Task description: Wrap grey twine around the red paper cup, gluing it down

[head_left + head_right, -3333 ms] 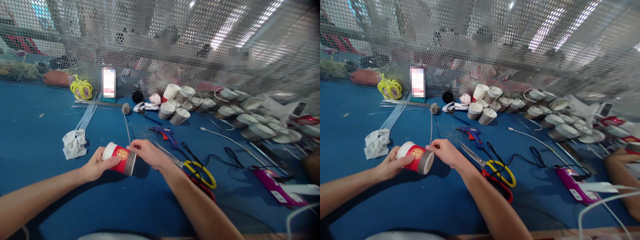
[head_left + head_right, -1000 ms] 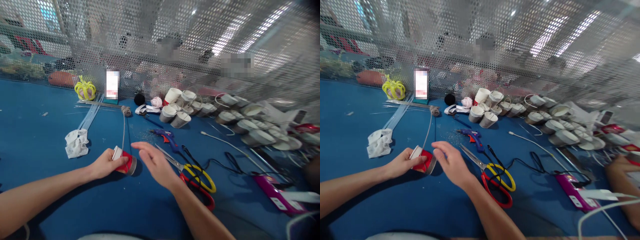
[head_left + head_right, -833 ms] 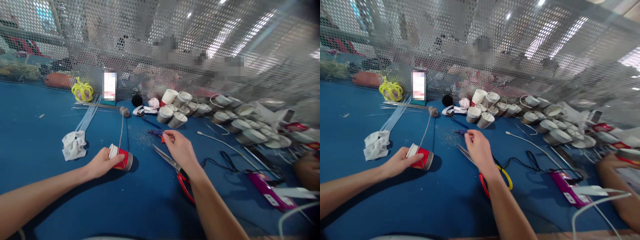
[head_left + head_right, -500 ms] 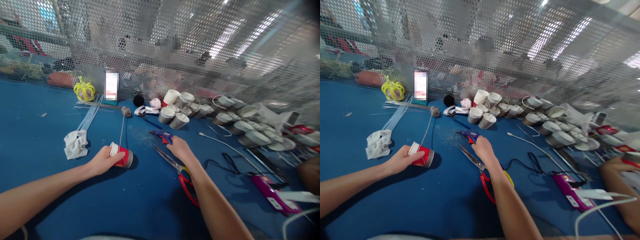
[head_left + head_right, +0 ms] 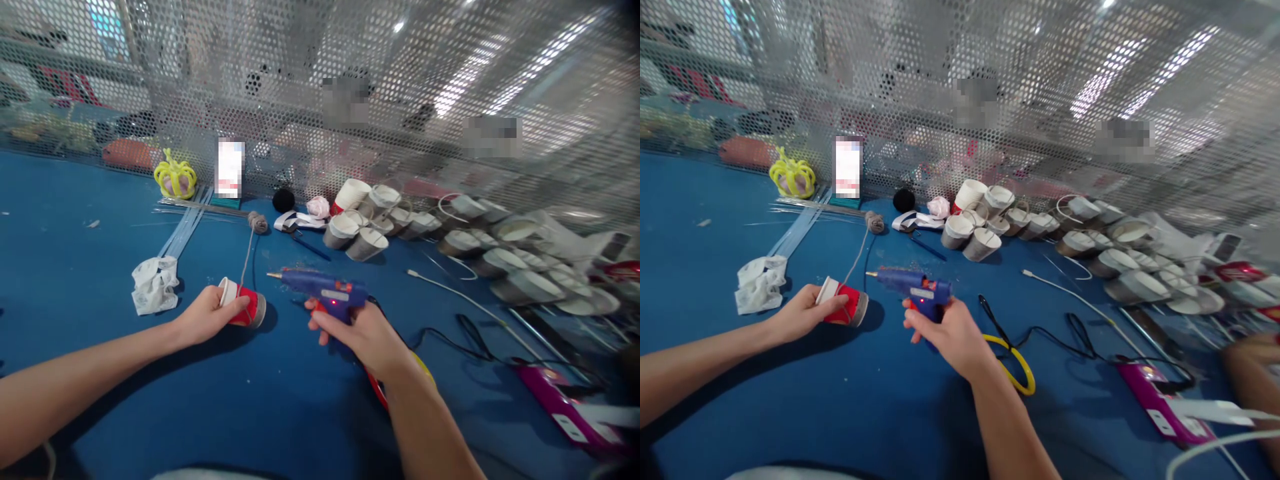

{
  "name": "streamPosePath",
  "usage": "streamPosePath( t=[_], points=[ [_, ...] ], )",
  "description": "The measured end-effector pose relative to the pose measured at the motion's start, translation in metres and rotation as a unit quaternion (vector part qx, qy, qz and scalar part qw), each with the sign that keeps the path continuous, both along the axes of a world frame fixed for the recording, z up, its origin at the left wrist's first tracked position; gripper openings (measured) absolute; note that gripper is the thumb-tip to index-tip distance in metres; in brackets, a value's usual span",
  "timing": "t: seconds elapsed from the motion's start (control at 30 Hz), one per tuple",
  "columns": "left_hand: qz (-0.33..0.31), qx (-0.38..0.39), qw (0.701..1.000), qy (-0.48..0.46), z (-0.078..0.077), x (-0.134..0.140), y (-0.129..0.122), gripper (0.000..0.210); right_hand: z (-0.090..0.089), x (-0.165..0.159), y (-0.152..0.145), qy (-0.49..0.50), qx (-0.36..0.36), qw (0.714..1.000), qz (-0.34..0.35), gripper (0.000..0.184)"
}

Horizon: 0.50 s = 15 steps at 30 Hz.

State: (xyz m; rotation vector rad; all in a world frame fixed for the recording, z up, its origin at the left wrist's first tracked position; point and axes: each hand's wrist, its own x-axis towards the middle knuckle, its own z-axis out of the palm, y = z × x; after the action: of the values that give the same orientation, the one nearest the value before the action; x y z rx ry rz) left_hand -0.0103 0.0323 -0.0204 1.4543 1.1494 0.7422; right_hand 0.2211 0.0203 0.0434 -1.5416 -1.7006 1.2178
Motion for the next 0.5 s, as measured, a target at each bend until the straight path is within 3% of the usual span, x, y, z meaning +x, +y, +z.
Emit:
streamPosePath(
  t=[0.13, 0.33, 0.5],
  points=[
    [-0.006, 0.0, 1.0, 0.013, 0.0, -0.001, 0.003, 0.036, -0.008, -0.011, -0.007, 0.012, -0.006, 0.999, 0.05, 0.019],
    [-0.01, 0.023, 1.0, 0.017, 0.0, -0.002, 0.002, 0.038, -0.006, -0.015, -0.018, -0.103, -0.029, 0.994, 0.01, 0.023],
    [-0.021, 0.016, 1.0, 0.004, 0.002, -0.001, 0.002, 0.038, -0.011, -0.009, -0.024, -0.182, 0.045, 0.982, 0.033, 0.034]
  ],
)
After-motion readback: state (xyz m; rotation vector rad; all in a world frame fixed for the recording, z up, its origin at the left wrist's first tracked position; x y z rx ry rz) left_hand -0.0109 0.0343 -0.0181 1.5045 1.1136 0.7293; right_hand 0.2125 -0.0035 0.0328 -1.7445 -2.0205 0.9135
